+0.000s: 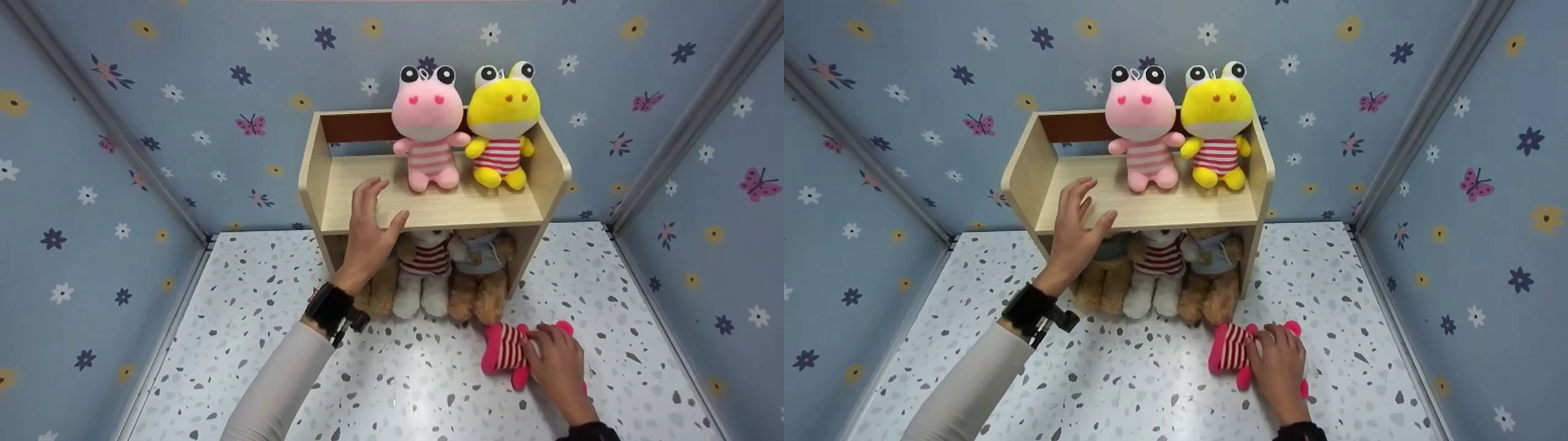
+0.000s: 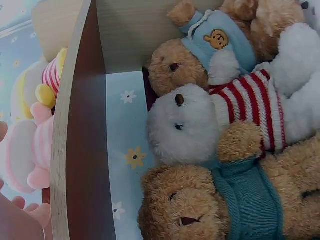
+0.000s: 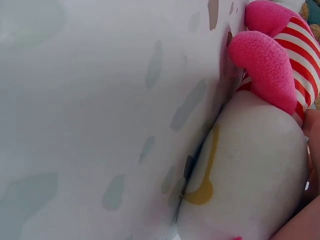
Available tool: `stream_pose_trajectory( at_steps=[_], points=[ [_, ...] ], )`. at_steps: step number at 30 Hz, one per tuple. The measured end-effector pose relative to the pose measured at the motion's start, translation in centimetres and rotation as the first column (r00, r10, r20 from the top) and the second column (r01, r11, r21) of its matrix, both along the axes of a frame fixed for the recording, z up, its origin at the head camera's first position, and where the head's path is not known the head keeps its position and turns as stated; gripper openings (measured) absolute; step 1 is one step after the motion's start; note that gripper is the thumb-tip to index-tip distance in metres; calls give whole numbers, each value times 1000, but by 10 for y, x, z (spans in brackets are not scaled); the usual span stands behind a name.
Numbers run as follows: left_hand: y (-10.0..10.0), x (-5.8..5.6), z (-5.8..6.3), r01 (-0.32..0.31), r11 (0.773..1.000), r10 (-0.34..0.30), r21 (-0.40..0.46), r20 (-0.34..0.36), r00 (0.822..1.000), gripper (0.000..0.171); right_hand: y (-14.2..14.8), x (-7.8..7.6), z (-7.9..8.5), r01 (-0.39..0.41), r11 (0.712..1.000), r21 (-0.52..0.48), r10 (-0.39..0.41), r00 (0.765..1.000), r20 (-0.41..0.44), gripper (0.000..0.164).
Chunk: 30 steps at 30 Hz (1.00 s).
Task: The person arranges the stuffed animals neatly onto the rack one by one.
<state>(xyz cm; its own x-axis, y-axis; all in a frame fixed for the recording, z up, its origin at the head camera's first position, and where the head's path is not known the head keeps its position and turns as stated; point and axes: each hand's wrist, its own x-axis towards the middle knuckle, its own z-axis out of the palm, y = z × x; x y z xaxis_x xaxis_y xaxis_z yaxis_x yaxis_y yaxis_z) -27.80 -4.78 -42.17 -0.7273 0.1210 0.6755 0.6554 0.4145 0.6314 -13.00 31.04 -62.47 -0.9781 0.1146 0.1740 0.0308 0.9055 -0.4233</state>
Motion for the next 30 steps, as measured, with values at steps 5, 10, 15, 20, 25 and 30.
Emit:
stream_pose_trajectory(
  at_steps=[5, 10, 15, 20, 25, 30],
  points=[
    [-11, 16, -19, 80, 993, -88, -89, -96, 991, 43, -1, 2, 3, -7, 1000, -9, 7, 999, -34, 32],
    [-18, 33, -38, 107, 983, -131, -151, -155, 979, 35, -1, 5, 6, -9, 1000, -6, 9, 1000, -4, 32],
    [-22, 46, -53, 102, 976, -138, -191, -187, 973, 32, 2, 4, 11, -7, 1000, 7, 6, 998, 62, 36],
    [-29, 59, -70, 97, 971, -126, -219, -124, 984, 30, 10, 1, 19, -15, 1000, 9, 14, 999, 39, 35],
    [-39, 73, -96, 96, 973, -101, -209, -12, 995, 33, 22, -4, 25, -5, 1000, -11, 5, 999, 35, 39],
    [-50, 88, -124, 68, 978, -51, -200, 91, 995, 34, 32, -8, 26, -22, 999, -29, 25, 996, 86, 48]
  ],
)
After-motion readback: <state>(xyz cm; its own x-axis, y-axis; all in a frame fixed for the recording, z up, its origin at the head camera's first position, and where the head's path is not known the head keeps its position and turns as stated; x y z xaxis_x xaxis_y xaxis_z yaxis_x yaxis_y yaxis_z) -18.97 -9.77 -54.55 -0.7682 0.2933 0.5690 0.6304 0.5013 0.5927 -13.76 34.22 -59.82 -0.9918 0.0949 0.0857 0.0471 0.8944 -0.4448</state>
